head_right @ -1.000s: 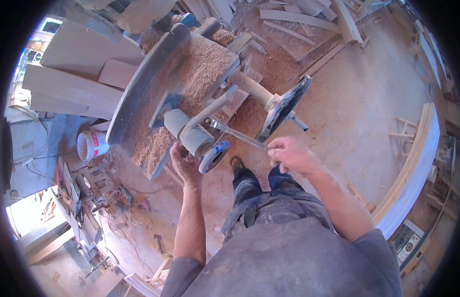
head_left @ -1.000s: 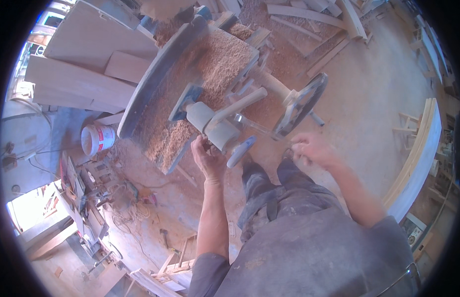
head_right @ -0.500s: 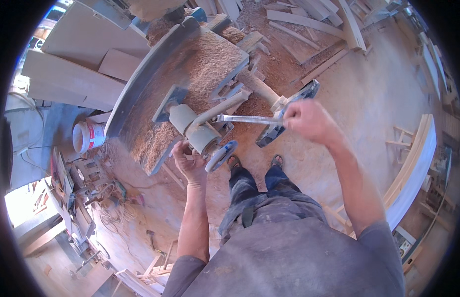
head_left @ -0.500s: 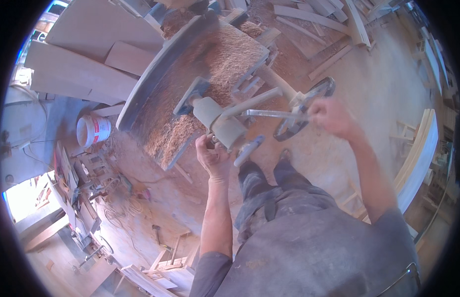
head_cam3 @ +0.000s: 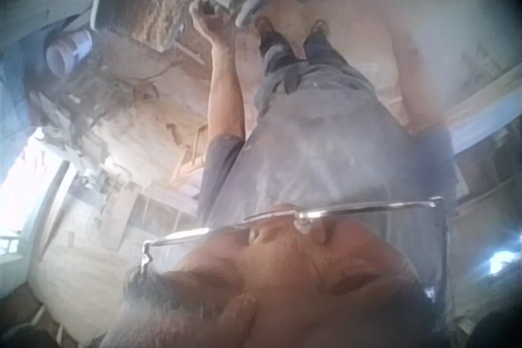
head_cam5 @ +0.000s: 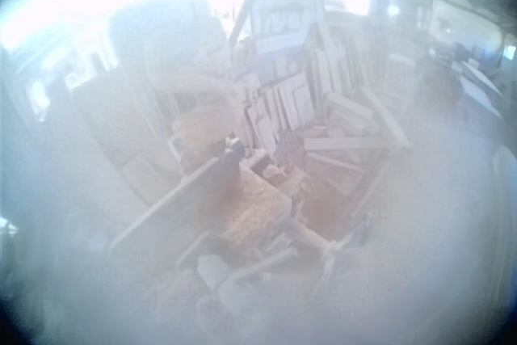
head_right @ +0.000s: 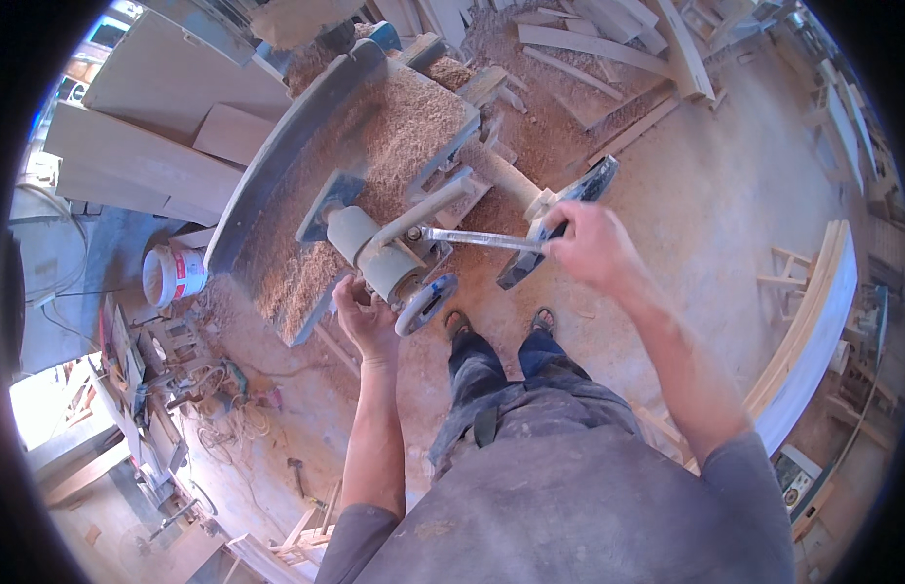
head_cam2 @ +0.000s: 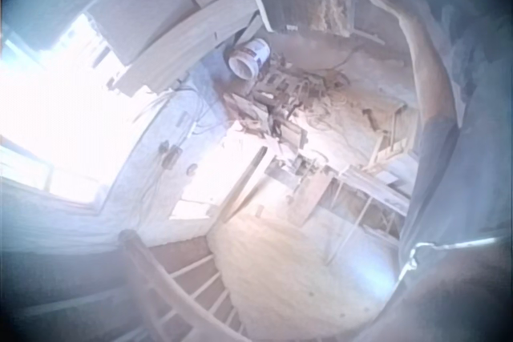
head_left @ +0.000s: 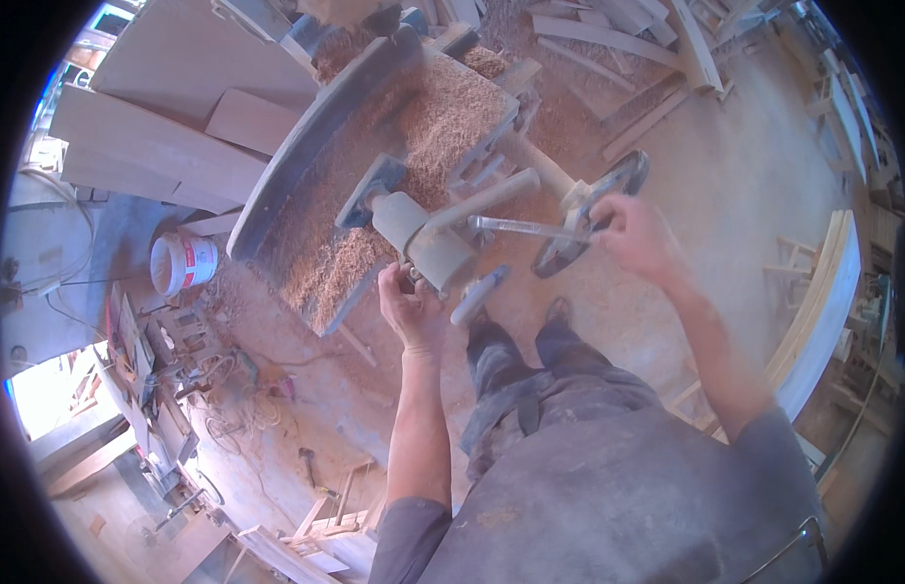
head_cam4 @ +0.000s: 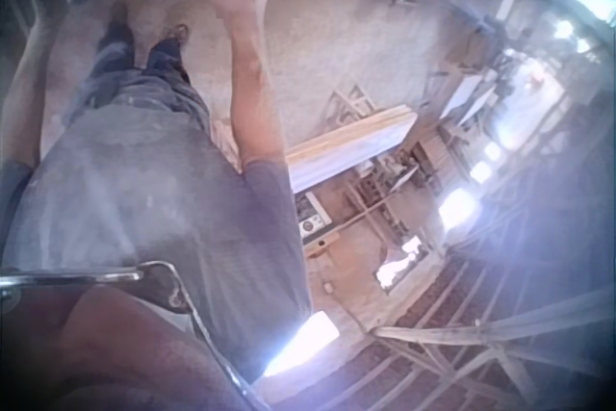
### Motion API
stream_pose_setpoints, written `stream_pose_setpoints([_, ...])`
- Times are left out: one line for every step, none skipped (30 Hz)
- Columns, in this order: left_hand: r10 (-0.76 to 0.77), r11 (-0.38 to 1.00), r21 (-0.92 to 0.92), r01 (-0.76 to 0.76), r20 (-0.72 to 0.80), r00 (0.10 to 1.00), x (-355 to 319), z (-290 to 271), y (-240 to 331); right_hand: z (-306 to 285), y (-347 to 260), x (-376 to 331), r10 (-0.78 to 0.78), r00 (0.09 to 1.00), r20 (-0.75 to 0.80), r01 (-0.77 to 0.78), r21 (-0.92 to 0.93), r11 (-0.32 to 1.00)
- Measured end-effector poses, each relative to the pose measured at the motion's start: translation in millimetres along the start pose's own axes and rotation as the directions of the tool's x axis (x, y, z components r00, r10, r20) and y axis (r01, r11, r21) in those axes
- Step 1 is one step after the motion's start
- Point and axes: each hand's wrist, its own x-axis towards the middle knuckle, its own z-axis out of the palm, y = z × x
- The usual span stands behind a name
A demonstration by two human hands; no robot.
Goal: The person uses a wrench to tighten or loosen bolts on a woodworking machine and wipes sawdust off a metal plate by hand.
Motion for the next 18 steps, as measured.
stream_pose_setpoints([-0.014,1.0,-0.024,0.014,0.004,1.0,1,1,1,-9,-2,15,0.008,0.999,0.041,-0.006,-0.043,0.999])
stream_pose_setpoints([-0.015,0.998,-0.057,0.015,-0.003,1.0,0,-1,-3,-18,-17,26,-0.033,0.999,0.032,0.036,-0.111,0.993])
stream_pose_setpoints([-0.015,0.995,-0.099,0.014,-0.005,1.0,-2,2,-8,-27,-31,36,-0.07,0.997,0.017,0.072,-0.183,0.98])
stream_pose_setpoints([-0.016,0.99,-0.138,0.015,-0.008,1.0,-3,2,-9,-31,-34,49,-0.105,0.994,0.013,0.106,-0.204,0.973])
stream_pose_setpoints([-0.034,0.992,-0.119,0.032,-0.008,0.999,-4,3,-10,-35,-37,62,-0.14,0.99,0.01,0.139,-0.226,0.964])
stream_pose_setpoints([-0.052,0.994,-0.097,0.051,-0.007,0.999,-5,3,-6,-37,-39,75,-0.175,0.985,0.01,0.172,-0.245,0.954])
stream_pose_setpoints([-0.068,0.994,-0.081,0.068,-0.007,0.998,-5,3,-4,-38,-38,89,-0.226,0.973,0.033,0.227,-0.264,0.937])
stream_pose_setpoints([-0.078,0.99,-0.114,0.077,-0.002,0.997,-6,5,-5,-37,-36,103,-0.276,0.959,0.056,0.28,-0.283,0.917])
stream_pose_setpoints([-0.088,0.986,-0.144,0.086,-0.006,0.996,-6,5,-8,-36,-41,111,-0.331,0.94,0.084,0.341,-0.299,0.891])
stream_pose_setpoints([-0.097,0.98,-0.175,0.094,-0.008,0.995,-6,6,-10,-34,-44,114,-0.32,0.932,0.169,0.361,-0.371,0.856])
stream_pose_setpoints([-0.108,0.981,-0.162,0.107,-0.001,0.994,-6,6,-12,-31,-46,115,-0.327,0.913,0.243,0.406,-0.47,0.784])
stream_pose_setpoints([-0.122,0.981,-0.151,0.122,0.007,0.993,-6,6,-10,-26,-49,112,-0.32,0.893,0.316,0.448,-0.56,0.697])
stream_pose_setpoints([-0.134,0.981,-0.138,0.135,0.013,0.991,-5,6,-8,-20,-50,108,-0.305,0.87,0.387,0.491,-0.634,0.598])
stream_pose_setpoints([-0.111,0.987,-0.118,0.11,-0.007,0.994,-3,6,-5,-14,-42,105,-0.382,0.852,0.358,0.522,-0.646,0.558])
stream_pose_setpoints([-0.091,0.991,-0.097,0.087,-0.03,0.995,-3,7,-4,-13,-41,100,-0.438,0.845,0.307,0.522,-0.653,0.549])
stream_pose_setpoints([-0.069,0.995,-0.076,0.065,-0.053,0.996,-2,7,-2,-14,-41,96,-0.491,0.833,0.255,0.521,-0.661,0.54])
stream_pose_setpoints([-0.064,0.994,-0.093,0.058,-0.063,0.996,0,8,-3,-15,-40,95,-0.542,0.816,0.202,0.519,-0.669,0.532])
stream_pose_setpoints([-0.06,0.993,-0.109,0.052,-0.069,0.996,0,10,-3,-15,-34,95,-0.59,0.799,0.117,0.511,-0.648,0.565])
